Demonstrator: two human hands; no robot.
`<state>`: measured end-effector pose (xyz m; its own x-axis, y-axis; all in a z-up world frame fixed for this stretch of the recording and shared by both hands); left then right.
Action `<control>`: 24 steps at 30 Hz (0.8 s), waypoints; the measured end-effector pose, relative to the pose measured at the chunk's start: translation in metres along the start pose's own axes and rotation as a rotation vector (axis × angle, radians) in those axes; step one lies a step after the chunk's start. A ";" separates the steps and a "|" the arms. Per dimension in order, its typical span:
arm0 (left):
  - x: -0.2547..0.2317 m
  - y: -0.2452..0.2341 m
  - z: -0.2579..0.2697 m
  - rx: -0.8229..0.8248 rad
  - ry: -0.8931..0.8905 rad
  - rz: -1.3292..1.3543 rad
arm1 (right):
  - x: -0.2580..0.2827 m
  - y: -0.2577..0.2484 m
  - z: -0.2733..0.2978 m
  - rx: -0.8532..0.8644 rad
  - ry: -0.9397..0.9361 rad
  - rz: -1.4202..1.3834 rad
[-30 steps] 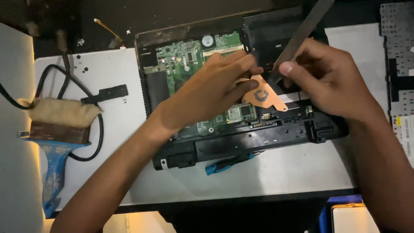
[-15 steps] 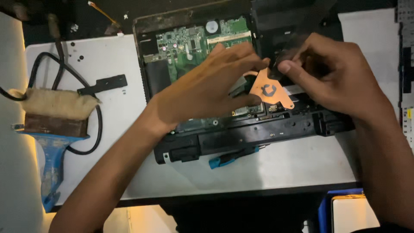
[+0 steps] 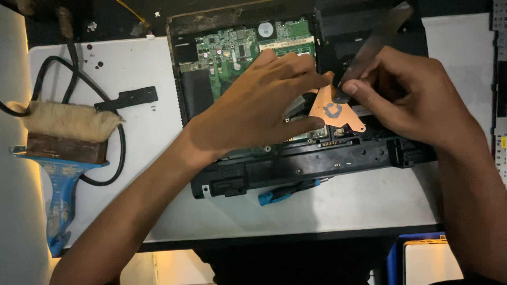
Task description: The person scrapes a copper heatsink with a metal tool, then uses a screwdriver to remove screws from the motherboard and detach a heatsink. The person continues to scrape the heatsink surface.
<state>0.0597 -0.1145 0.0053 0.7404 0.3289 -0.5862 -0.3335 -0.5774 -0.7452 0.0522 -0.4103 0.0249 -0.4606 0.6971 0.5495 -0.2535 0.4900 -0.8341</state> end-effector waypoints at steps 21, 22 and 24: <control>0.000 0.000 -0.002 0.000 0.003 -0.022 | 0.005 -0.001 -0.002 0.032 0.005 -0.032; 0.000 -0.001 -0.002 -0.007 0.003 -0.010 | 0.008 -0.002 -0.004 0.023 -0.027 -0.024; 0.000 -0.001 -0.002 -0.006 0.002 -0.004 | 0.002 -0.002 -0.001 0.031 -0.025 0.007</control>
<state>0.0608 -0.1153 0.0070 0.7432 0.3297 -0.5821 -0.3267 -0.5804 -0.7459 0.0528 -0.4091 0.0273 -0.4838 0.6867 0.5426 -0.2766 0.4682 -0.8392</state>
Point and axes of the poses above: each hand's wrist, its own z-axis away from the middle knuckle, its own y-axis out of the palm, x = y × z, the point moved 1 cm from there along -z, towards the middle knuckle, and after that the axes turned 7 degrees about z, right-handed, at the moved point
